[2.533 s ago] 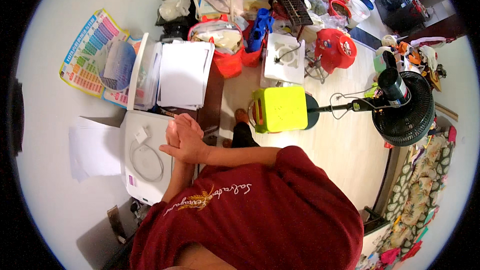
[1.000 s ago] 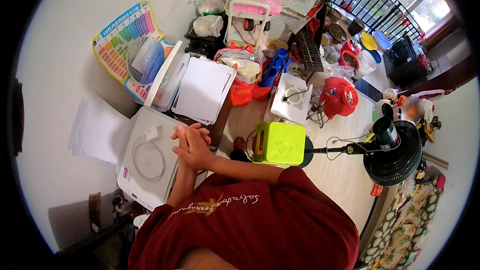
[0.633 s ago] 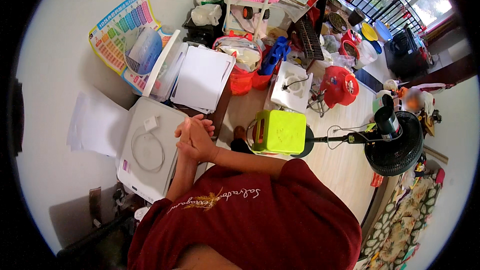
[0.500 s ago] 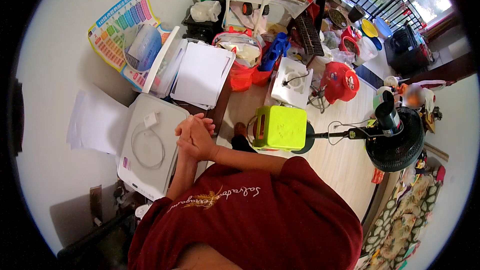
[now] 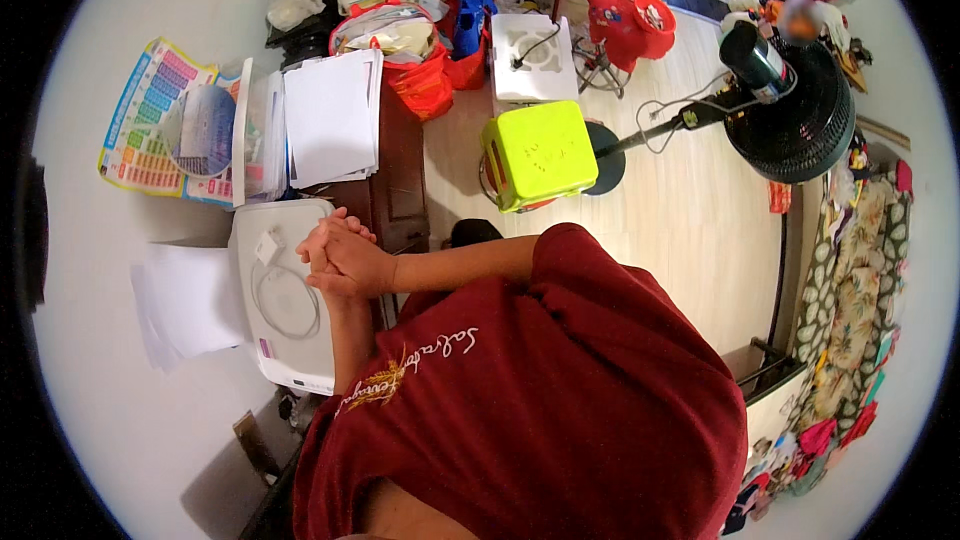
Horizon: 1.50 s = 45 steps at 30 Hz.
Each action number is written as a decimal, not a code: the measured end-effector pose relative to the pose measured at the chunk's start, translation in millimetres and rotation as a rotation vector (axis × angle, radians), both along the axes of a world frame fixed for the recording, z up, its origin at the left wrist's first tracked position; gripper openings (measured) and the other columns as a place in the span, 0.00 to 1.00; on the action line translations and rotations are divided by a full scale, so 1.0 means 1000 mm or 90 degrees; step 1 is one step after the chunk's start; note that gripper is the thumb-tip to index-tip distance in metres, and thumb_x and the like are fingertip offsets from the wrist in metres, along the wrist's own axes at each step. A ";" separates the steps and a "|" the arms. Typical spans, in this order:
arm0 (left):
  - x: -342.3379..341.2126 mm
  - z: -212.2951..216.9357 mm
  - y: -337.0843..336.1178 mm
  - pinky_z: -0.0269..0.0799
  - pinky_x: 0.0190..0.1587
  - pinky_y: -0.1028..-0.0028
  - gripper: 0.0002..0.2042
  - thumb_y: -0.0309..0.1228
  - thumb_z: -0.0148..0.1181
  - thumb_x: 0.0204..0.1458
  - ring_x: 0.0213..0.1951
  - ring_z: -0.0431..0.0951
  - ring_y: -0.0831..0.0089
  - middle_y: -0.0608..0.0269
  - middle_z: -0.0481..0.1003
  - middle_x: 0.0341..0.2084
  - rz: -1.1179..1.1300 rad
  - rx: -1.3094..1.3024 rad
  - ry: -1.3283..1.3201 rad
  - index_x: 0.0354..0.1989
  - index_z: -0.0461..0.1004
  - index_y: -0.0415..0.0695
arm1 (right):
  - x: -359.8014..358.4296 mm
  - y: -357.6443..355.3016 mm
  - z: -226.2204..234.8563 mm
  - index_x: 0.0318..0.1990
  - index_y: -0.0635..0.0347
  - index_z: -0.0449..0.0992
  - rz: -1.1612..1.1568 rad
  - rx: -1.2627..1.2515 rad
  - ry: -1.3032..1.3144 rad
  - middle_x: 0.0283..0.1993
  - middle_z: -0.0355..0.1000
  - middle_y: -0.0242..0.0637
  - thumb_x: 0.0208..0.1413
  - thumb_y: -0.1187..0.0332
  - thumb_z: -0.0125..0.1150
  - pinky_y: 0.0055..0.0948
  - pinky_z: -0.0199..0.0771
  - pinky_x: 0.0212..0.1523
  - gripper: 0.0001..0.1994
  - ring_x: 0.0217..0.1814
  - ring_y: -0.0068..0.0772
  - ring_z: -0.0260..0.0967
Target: The person moves papers on a desk, opens a metal flask to pour a pill into their hand, and wipes a table surface by hand.
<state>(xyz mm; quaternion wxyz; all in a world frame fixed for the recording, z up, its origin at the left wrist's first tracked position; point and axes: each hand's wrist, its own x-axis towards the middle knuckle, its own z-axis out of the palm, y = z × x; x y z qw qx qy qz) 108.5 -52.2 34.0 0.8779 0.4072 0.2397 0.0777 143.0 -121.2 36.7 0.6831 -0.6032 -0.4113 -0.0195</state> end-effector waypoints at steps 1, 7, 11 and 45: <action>0.000 -0.004 -0.002 0.68 0.30 0.72 0.22 0.44 0.48 0.47 0.27 0.66 0.70 0.59 0.65 0.25 -0.011 -0.015 -0.002 0.44 0.64 0.37 | -0.002 -0.001 -0.003 0.40 0.62 0.67 -0.019 0.006 0.007 0.37 0.65 0.41 0.46 0.60 0.56 0.37 0.56 0.51 0.17 0.44 0.42 0.60; 0.012 -0.017 -0.035 0.70 0.33 0.69 0.22 0.42 0.48 0.47 0.28 0.70 0.66 0.56 0.69 0.29 -0.078 -0.013 0.026 0.45 0.65 0.36 | -0.002 -0.040 -0.013 0.39 0.62 0.68 -0.054 -0.068 0.083 0.41 0.67 0.42 0.44 0.59 0.55 0.40 0.54 0.55 0.18 0.48 0.43 0.61; 0.011 -0.034 -0.069 0.70 0.45 0.65 0.22 0.40 0.47 0.48 0.38 0.73 0.62 0.51 0.69 0.40 -0.133 -0.091 0.014 0.48 0.63 0.37 | -0.001 -0.079 -0.024 0.34 0.62 0.71 -0.119 -0.102 0.076 0.43 0.69 0.43 0.43 0.58 0.54 0.42 0.53 0.56 0.16 0.49 0.44 0.61; -0.118 -0.019 -0.518 0.69 0.37 0.71 0.17 0.40 0.56 0.50 0.33 0.70 0.71 0.59 0.68 0.33 -0.955 -0.189 0.072 0.43 0.62 0.45 | -0.196 -0.486 0.010 0.33 0.63 0.68 -0.760 0.139 0.531 0.27 0.67 0.34 0.50 0.67 0.58 0.27 0.66 0.40 0.09 0.34 0.26 0.66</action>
